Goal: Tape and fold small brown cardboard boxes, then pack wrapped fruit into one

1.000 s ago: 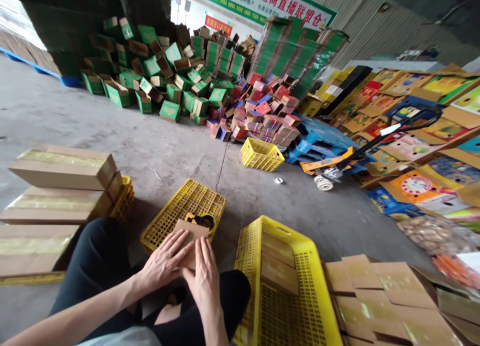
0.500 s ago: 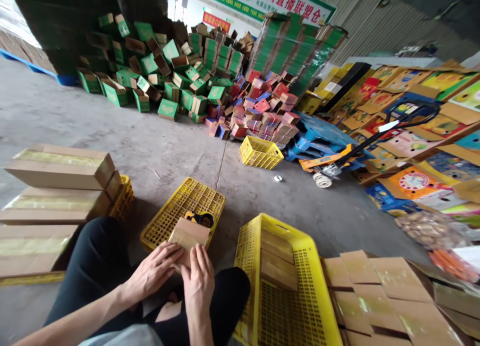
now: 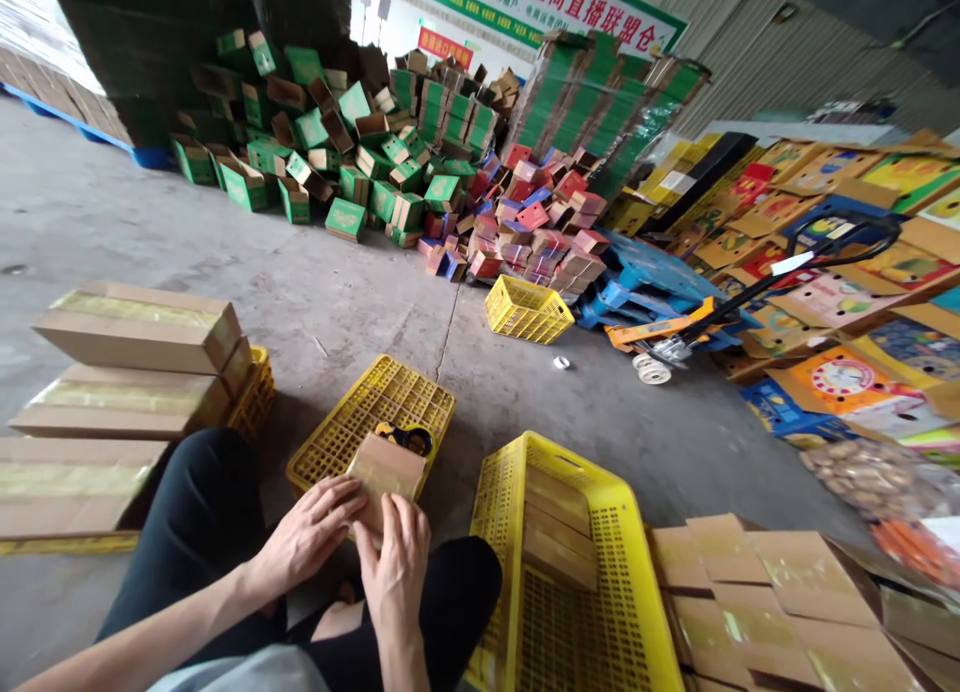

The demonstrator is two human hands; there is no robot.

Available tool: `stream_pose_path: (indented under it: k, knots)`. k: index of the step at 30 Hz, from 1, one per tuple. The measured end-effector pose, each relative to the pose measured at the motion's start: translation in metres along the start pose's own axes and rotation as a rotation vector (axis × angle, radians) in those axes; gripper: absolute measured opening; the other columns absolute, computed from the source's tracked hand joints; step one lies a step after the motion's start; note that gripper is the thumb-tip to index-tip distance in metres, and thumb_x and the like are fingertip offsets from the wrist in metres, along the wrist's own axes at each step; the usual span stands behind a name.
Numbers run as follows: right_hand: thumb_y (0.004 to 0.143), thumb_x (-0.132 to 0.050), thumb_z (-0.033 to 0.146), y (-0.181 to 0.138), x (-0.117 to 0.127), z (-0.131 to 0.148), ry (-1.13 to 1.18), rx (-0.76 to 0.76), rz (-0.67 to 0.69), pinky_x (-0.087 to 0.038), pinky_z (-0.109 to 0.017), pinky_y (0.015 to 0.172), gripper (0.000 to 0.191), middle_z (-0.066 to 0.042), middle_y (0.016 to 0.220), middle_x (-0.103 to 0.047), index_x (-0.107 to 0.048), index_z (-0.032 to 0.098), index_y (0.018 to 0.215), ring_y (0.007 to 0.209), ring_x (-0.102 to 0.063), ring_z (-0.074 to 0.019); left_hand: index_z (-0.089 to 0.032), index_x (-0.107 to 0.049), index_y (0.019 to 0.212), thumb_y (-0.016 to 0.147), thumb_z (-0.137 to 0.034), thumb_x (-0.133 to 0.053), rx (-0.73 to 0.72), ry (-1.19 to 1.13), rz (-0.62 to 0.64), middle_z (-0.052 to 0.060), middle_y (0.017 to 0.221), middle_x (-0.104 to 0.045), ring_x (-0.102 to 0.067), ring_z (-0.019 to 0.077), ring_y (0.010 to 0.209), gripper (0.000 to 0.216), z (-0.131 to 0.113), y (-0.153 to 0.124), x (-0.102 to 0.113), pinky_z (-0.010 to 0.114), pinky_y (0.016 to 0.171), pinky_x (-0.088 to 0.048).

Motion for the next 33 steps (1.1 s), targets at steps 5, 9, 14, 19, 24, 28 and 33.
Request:
stream_pose_path:
  k: [5,9,14,19,24,28,33]
  knots:
    - [0.108,-0.054,0.044,0.014,-0.004,0.016,0.06,0.044,0.05,-0.059,-0.044,0.1,0.038,-0.014,0.128,-0.071,-0.066,0.021,0.135,0.116,-0.068,-0.0279,-0.022,-0.049,0.157,0.108,-0.026,-0.048,0.009,0.016,-0.004,0.012,0.156,-0.057,-0.049,0.0275,0.149,0.049,0.001,-0.005,-0.005,0.05,0.124,-0.041]
    - [0.109,-0.051,0.045,0.023,-0.011,0.028,0.094,0.062,0.064,-0.06,-0.043,0.1,0.039,-0.012,0.125,-0.071,-0.065,0.023,0.137,0.115,-0.068,-0.0273,-0.02,-0.044,0.159,0.107,-0.023,-0.047,0.006,-0.001,-0.055,0.013,0.156,-0.057,-0.046,0.0263,0.151,0.052,0.001,-0.009,-0.011,0.05,0.126,-0.04]
    - [0.109,-0.048,0.048,0.034,-0.016,0.036,0.093,0.055,0.098,-0.059,-0.042,0.097,0.039,-0.011,0.123,-0.07,-0.066,0.023,0.133,0.11,-0.067,-0.0261,-0.024,-0.042,0.162,0.107,-0.025,-0.049,0.007,0.002,-0.091,0.01,0.157,-0.057,-0.044,0.0272,0.153,0.056,0.001,-0.011,-0.015,0.05,0.126,-0.041]
    - [0.111,-0.039,0.052,0.047,-0.022,0.044,0.113,0.018,0.173,-0.057,-0.043,0.1,0.045,-0.011,0.126,-0.069,-0.066,0.022,0.132,0.113,-0.066,-0.0261,-0.026,-0.041,0.163,0.106,-0.025,-0.05,0.0,0.035,-0.081,0.011,0.163,-0.049,-0.043,0.0271,0.153,0.057,0.003,-0.012,-0.016,0.052,0.126,-0.038]
    - [0.111,-0.039,0.053,0.053,-0.033,0.049,0.027,-0.013,0.129,-0.057,-0.046,0.1,0.051,-0.013,0.135,-0.068,-0.061,0.021,0.144,0.116,-0.067,-0.0286,-0.026,-0.043,0.162,0.106,-0.025,-0.048,-0.017,0.074,-0.095,0.012,0.161,-0.052,-0.046,0.026,0.151,0.056,0.007,-0.012,-0.015,0.053,0.129,-0.03]
    - [0.111,-0.04,0.052,0.046,-0.035,0.047,0.033,-0.01,0.128,-0.057,-0.046,0.103,0.051,-0.012,0.139,-0.068,-0.061,0.02,0.145,0.121,-0.066,-0.0281,-0.024,-0.04,0.163,0.105,-0.027,-0.05,-0.017,0.06,-0.111,0.012,0.152,-0.061,-0.054,0.0236,0.143,0.058,0.008,-0.008,-0.006,0.051,0.133,-0.019]
    - [0.112,-0.041,0.044,0.026,-0.022,0.028,0.039,0.042,0.112,-0.054,-0.047,0.112,0.046,-0.012,0.144,-0.066,-0.06,0.021,0.147,0.134,-0.061,-0.027,-0.023,-0.048,0.156,0.105,-0.035,-0.054,-0.009,0.052,-0.045,0.011,0.144,-0.066,-0.058,0.025,0.136,0.052,0.001,0.002,0.007,0.051,0.133,-0.014]
Point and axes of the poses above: each hand's wrist, its own y-axis towards the middle knuckle, its own x-axis out of the back of the hand, z = x × y, the point moved 2 cm from there along y, towards the middle knuckle
